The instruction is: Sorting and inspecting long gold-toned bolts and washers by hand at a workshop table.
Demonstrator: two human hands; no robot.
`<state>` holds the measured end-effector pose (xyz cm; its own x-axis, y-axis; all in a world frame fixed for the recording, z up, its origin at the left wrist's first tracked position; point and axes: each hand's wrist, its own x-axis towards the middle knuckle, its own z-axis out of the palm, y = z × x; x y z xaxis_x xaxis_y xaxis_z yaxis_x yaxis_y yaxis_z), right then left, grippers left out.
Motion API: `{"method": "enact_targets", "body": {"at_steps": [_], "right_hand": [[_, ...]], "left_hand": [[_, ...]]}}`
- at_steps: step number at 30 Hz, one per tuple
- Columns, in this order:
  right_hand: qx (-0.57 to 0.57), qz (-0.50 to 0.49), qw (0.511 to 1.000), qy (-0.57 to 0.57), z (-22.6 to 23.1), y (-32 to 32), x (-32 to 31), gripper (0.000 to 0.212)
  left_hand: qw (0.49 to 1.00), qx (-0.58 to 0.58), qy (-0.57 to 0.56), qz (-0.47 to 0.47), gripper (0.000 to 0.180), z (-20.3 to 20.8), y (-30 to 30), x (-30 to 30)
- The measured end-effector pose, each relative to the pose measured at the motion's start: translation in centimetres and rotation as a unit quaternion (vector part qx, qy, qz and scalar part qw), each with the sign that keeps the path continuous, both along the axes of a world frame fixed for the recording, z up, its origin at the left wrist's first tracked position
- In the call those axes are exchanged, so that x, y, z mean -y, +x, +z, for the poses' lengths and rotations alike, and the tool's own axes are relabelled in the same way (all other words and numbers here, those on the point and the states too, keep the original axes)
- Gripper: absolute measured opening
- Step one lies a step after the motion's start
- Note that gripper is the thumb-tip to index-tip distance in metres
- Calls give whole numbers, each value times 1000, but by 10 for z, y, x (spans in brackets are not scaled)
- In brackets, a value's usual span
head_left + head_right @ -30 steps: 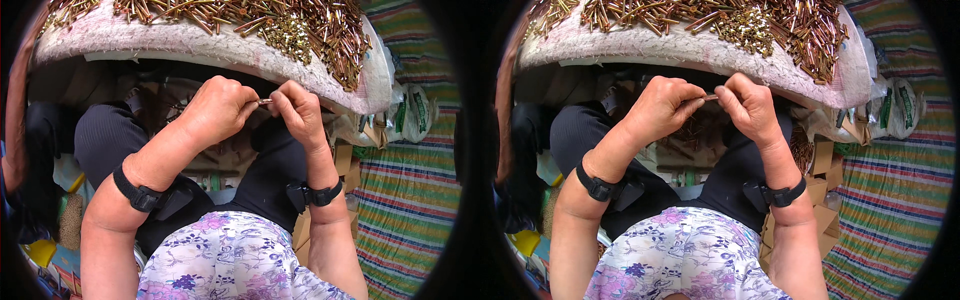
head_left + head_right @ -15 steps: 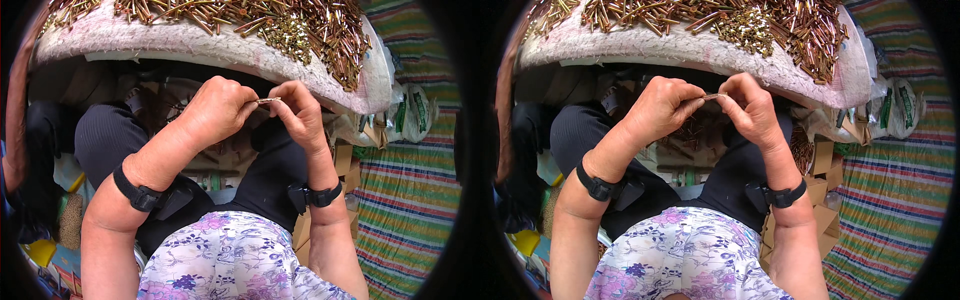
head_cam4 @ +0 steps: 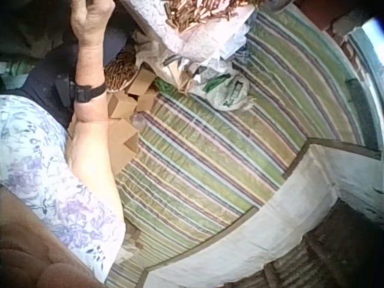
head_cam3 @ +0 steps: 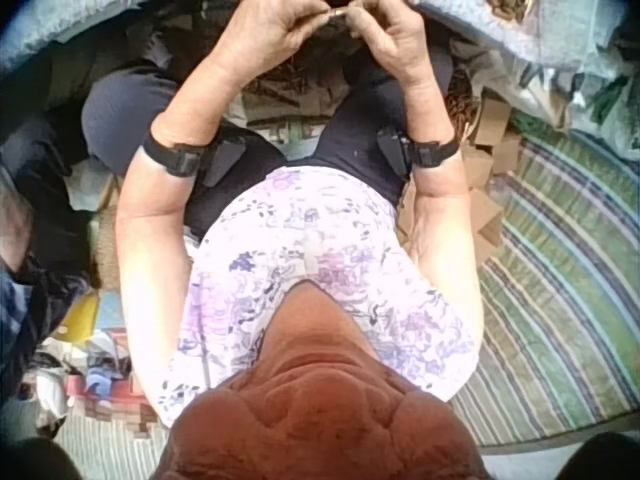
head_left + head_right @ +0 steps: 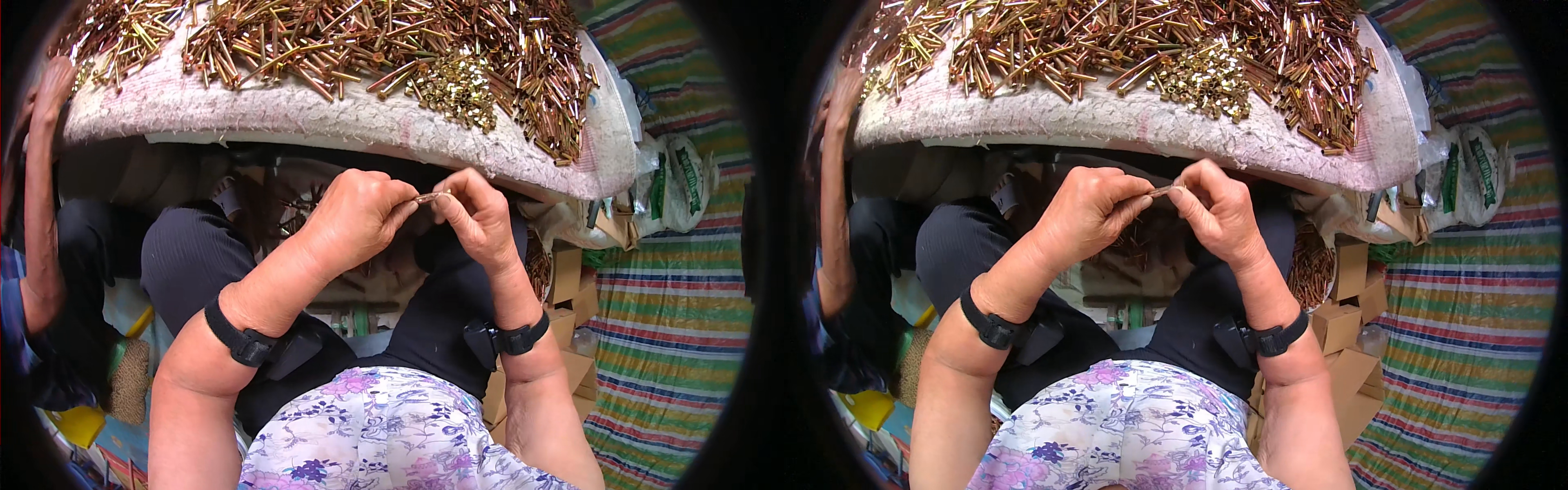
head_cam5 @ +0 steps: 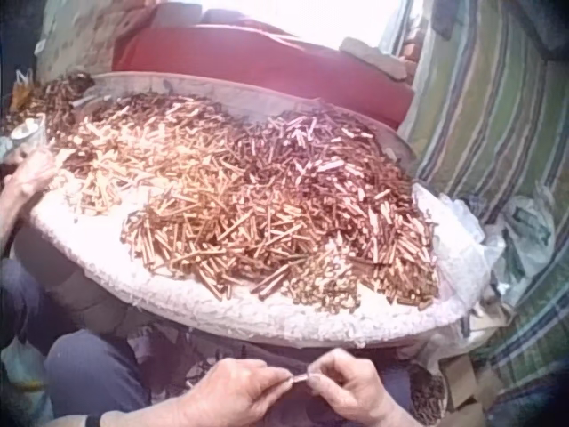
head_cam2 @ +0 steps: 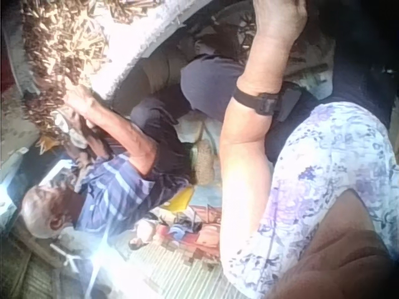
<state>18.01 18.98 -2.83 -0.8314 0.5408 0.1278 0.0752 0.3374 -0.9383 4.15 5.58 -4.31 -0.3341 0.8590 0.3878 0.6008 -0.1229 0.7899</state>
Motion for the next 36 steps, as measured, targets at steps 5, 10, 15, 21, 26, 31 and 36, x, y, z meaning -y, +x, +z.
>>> {"method": "enact_targets", "body": {"at_steps": [5,10,15,21,26,31,36], "right_hand": [[11,36,997,63,-5,8,-10,14],[50,91,990,96,-5,16,-20,23],[66,-7,998,16,-7,28,-23,37],[63,-70,980,176,12,37,-38,22],[32,-208,946,248,26,46,-78,13],[36,-257,884,389,32,18,-142,11],[230,-258,825,447,24,-7,-172,20]], "left_hand": [[1000,-12,-2,-21,12,-1,2,-7],[994,-73,-51,-60,14,-4,3,-12],[996,-73,18,47,17,18,0,-28],[940,-185,-13,288,17,19,-43,-53],[923,-182,-83,330,18,18,-48,-63],[924,-210,-64,314,17,16,-50,-64],[931,-200,-51,302,17,17,-47,-57]]}}
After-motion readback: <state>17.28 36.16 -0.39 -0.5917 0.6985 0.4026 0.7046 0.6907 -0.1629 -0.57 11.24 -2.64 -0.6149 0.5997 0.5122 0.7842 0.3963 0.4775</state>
